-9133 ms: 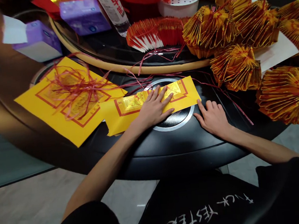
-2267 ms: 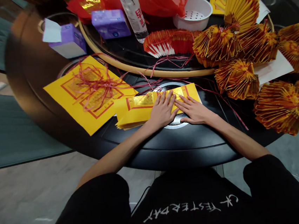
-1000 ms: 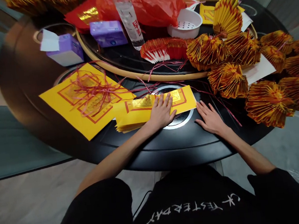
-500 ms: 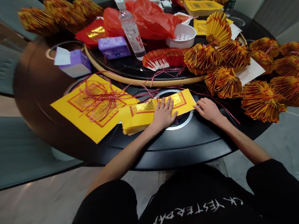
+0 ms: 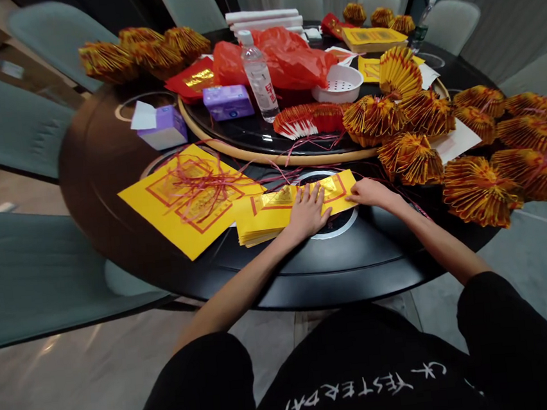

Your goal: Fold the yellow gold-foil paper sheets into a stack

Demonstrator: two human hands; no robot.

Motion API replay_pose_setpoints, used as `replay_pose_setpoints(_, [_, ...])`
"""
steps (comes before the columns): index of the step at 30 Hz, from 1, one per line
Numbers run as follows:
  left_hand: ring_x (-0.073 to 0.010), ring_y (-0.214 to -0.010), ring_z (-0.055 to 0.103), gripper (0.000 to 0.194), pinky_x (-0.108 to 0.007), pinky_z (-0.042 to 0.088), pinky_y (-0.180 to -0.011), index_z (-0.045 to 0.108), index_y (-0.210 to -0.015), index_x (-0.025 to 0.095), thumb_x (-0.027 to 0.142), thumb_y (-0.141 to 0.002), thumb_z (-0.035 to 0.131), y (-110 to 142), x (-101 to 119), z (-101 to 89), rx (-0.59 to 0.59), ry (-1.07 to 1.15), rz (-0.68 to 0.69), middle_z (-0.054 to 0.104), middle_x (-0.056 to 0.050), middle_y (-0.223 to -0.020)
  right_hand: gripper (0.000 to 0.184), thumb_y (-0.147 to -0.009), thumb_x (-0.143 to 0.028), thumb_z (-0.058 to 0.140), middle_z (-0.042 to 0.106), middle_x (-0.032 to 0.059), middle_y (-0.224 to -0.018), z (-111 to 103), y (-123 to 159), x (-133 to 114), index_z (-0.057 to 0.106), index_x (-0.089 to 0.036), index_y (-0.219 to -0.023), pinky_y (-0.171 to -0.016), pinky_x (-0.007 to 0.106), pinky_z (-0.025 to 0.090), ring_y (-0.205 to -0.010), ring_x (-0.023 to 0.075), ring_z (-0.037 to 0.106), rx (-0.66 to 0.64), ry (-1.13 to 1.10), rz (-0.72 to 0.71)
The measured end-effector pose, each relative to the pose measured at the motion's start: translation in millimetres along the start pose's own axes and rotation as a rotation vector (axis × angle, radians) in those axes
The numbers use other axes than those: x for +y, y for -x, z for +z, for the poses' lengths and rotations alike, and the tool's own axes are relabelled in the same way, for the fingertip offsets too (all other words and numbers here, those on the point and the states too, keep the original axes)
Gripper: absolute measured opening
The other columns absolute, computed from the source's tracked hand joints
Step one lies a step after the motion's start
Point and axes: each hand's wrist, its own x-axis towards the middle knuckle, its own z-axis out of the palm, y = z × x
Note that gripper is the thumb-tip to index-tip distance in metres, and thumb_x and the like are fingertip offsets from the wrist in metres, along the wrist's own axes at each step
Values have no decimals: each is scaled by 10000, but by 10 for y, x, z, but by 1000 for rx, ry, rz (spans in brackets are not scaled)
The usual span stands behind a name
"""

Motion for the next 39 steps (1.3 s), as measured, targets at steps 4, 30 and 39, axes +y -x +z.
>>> replay_pose_setpoints(4, [-422, -1435, 500, 516, -594, 363, -1183, 660, -1359, 36, 325, -993, 440, 23, 43, -90, 101, -28, 39, 598, -282, -1468, 364, -1010, -293, 519, 809, 131, -963, -219, 21, -103, 821, -89, -1020, -655, 263, 371, -791, 176, 675, 7, -49, -58])
replay_pose_setpoints(30, [-416, -1633, 164, 647, -663, 206, -1283, 357, -1653, 188, 490, -1087, 435, 82, 441, 253, -281, 62, 310, 239, -227, -1742, 279, -966, -183, 621, 776, 214, -1188, -469, -709, -2449, 757, -51, -1169, -866, 370, 609, -1112, 332, 748, -189, -274, -293])
replay_pose_setpoints(39, [-388, -1575, 357, 556, -606, 309, -1270, 491, -1568, 110, 295, -1044, 463, 84, 389, -164, -29, 37, 193, 404, -229, -1674, 415, -1007, -410, 685, 651, 102, -1355, -122, -742, -2602, 628, -185, -1351, -959, 475, 603, -1148, 256, 679, -73, -301, -294])
